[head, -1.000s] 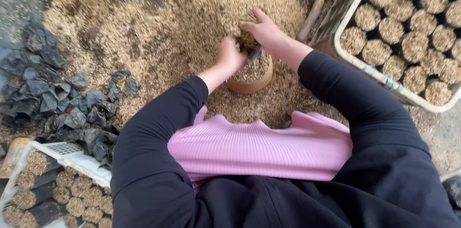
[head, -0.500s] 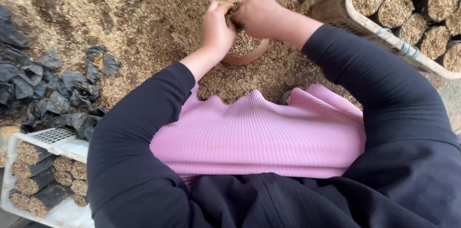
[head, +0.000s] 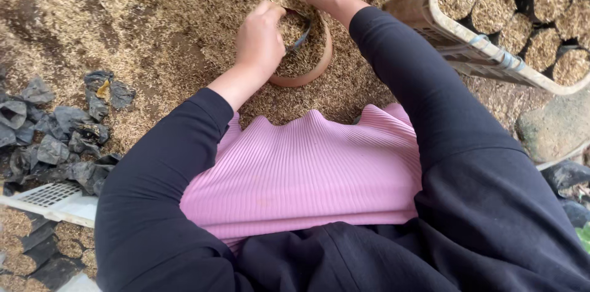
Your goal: The person scoops wood shavings into a small pot using a scoop, then packs the material by hand and places the filled pot into a white crate. The person repeats this process multiple times.
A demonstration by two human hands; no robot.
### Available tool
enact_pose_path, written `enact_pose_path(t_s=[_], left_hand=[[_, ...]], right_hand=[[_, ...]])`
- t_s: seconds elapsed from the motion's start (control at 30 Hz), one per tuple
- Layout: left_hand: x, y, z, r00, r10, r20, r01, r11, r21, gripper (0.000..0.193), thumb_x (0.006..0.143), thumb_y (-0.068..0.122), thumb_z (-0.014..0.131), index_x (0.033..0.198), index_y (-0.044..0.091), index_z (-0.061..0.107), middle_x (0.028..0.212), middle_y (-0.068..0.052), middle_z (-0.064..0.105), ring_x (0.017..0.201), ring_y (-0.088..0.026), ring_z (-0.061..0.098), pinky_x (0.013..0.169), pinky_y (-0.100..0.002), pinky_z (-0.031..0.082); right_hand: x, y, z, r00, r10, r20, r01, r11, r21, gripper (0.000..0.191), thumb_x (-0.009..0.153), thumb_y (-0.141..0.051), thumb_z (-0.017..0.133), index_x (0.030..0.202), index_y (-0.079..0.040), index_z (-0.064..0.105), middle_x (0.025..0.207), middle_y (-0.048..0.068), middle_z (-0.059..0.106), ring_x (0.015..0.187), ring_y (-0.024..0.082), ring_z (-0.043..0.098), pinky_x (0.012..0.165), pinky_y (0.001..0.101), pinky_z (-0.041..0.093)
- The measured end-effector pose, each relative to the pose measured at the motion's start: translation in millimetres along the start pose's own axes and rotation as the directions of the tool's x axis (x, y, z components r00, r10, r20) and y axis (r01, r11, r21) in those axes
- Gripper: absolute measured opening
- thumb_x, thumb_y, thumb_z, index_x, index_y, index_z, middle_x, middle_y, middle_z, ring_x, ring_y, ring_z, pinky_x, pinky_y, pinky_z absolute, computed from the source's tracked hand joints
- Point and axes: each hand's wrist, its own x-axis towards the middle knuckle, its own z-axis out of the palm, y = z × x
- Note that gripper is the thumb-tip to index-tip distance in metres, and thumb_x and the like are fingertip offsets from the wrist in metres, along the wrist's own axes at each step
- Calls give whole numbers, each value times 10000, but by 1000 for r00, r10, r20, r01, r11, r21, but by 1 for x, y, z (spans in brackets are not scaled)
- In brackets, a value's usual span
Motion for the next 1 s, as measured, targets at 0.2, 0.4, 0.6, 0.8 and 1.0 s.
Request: enact_pose_path(t_s=[0.2, 0.4, 0.6, 0.8, 1.0], left_hand=[[11, -6, 14, 994, 40, -102, -53, 989, -136, 423, 817, -140, 551, 1179, -22, 734, 1333, -210, 657, 1223, -342, 648, 1129, -374, 465], [15, 2, -2, 977, -208, 34, 204, 892, -404, 402, 861, -113, 524, 1219, -19, 682, 1367, -174, 623, 888, -247, 770, 769, -268, 630], [16, 12, -17, 933, -329, 147, 356, 775, -523, 385, 869, -119, 541, 1233, -54, 649, 1361, -190, 604, 796, -241, 784, 604, -260, 611], [14, -3, 0, 885, -428, 186, 454, 700, -551, 336, 907, -85, 535, 1222, -52, 649, 1436, -161, 575, 880, -226, 775, 622, -250, 602], [3, -27, 30, 963, -201, -178, 156, 959, -235, 443, 811, -76, 651, 1240, 16, 709, 1353, -141, 644, 1179, -310, 670, 1044, -365, 501]], right_hand=[[18, 0, -27, 772, 410, 485, -569, 787, 240, 514, 873, -213, 811, 1343, -128, 619, 987, 74, 728, 831, 184, 676, 684, 372, 561], [35, -33, -100, 680, 174, 712, -511, 809, 291, 451, 860, -82, 741, 1277, 0, 589, 1137, 191, 705, 931, 222, 710, 819, 342, 623], [18, -110, -127, 610, 190, 770, -375, 924, 69, 525, 899, -134, 714, 1351, -14, 474, 1154, 193, 662, 999, 238, 678, 849, 330, 572], [-5, -141, -101, 651, 170, 740, -25, 979, -204, 280, 994, -41, 528, 1268, -50, 584, 1198, 154, 672, 1010, 269, 708, 888, 405, 624], [-28, -136, -81, 577, -80, 813, 601, 716, -356, 276, 910, -140, 657, 1170, -219, 701, 1255, -33, 629, 1257, 198, 509, 1117, 633, 300]])
